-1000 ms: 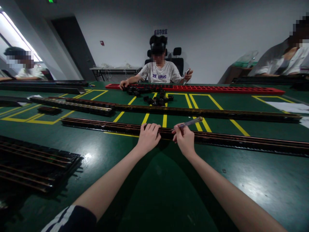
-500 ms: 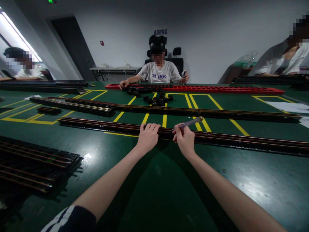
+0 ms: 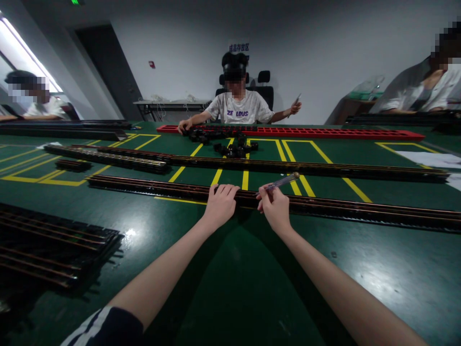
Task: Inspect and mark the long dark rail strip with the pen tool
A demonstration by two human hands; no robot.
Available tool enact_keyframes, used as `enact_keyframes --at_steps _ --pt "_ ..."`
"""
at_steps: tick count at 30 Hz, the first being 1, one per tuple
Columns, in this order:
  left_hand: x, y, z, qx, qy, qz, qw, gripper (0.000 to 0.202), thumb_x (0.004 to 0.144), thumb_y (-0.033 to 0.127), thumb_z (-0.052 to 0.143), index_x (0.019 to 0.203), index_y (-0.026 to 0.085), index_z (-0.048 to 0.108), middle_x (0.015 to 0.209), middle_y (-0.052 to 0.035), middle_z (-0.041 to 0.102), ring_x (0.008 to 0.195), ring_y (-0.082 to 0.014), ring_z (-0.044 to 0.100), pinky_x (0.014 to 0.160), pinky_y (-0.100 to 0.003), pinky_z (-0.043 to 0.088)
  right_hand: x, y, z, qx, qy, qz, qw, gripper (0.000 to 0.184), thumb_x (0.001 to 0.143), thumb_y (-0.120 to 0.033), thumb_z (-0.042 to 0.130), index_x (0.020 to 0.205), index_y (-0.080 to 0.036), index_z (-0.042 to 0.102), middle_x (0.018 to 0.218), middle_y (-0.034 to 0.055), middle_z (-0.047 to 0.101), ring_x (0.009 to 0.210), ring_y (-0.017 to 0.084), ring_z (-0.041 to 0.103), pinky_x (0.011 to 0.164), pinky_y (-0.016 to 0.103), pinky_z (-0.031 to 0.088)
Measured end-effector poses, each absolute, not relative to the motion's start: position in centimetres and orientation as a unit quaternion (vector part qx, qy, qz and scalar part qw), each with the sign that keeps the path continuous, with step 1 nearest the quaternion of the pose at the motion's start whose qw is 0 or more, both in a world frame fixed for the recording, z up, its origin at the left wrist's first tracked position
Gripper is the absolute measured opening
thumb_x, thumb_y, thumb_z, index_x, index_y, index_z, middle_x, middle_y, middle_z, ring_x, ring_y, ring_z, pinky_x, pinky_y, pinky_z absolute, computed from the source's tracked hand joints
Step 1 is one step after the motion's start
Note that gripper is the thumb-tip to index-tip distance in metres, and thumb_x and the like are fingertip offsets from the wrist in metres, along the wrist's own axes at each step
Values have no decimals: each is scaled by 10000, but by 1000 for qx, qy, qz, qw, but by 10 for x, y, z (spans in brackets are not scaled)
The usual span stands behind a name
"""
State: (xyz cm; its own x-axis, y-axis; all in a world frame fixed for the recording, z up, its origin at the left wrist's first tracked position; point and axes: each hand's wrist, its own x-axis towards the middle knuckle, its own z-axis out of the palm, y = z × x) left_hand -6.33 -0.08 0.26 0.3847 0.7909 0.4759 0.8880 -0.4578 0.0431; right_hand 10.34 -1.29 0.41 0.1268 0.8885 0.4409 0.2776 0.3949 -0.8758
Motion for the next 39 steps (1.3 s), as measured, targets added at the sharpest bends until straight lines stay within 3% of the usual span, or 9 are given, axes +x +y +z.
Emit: enact_keyframes --at_steps 14,26,33,39 --pt "-61 -2 5 -823 -512 -223 109 401 814 70 372 1132 188 587 1152 -79 651 1087 -244 554 1002 -469 328 101 -16 8 -475 -597 280 582 409 822 -580 504 794 -172 525 654 26 610 409 110 545 344 222 454" --pt "-62 -2 5 -814 -519 -235 113 372 823 66 371 1098 176 597 1127 -74 661 1071 -237 565 1008 -474 326 104 -14 4 -487 -586 277 585 345 861 -510 487 807 -170 506 651 4 568 421 110 562 350 218 472" --pt "-66 1 3 -826 -505 -237 82 407 818 50 340 1117 170 589 1133 -74 651 1082 -221 556 988 -423 357 105 -12 3 -471 -608 294 567 359 850 -521 499 819 -164 521 654 6 584 415 103 558 349 211 475" --pt "-69 2 4 -828 -502 -241 68 326 842 202 427 1129 163 577 1119 -81 643 1062 -235 546 978 -422 359 104 -11 1 -473 -595 299 577 359 842 -524 510 830 -165 525 649 -1 587 404 94 548 341 197 464"
